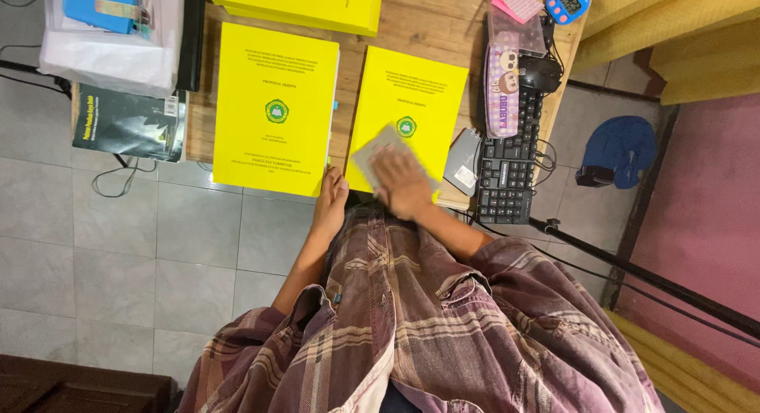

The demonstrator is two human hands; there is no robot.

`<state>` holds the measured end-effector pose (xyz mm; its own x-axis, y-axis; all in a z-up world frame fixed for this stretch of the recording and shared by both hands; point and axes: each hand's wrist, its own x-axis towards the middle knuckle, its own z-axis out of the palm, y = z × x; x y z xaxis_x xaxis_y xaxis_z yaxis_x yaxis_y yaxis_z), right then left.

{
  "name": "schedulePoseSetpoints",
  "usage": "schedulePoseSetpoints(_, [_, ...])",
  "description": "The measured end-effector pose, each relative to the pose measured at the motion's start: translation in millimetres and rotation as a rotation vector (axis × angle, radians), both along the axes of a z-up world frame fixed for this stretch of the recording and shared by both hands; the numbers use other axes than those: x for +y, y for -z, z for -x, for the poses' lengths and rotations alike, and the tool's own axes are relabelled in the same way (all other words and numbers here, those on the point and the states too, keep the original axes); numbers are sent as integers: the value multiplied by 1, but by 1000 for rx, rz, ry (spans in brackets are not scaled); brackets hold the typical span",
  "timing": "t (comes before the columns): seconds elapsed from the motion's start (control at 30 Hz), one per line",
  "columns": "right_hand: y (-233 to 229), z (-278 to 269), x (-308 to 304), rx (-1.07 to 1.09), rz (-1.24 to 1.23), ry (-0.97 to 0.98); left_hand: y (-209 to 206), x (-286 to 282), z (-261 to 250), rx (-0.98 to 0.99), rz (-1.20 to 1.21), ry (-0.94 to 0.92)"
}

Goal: The person wipes down several yellow booklets and a laptop with a cloth, and organizes various items on the desk by putting them into a small organizer box.

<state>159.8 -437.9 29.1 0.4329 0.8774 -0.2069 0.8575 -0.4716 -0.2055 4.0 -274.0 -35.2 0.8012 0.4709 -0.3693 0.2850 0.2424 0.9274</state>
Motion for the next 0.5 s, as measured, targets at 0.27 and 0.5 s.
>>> schedulePoseSetpoints(0.27, [8, -58, 71, 50, -21, -227, -14, -1, 2, 11, 114, -29])
schedulePoseSetpoints(0.5, [13, -137, 111, -2, -171, 124, -1, 0, 5, 8, 102, -13])
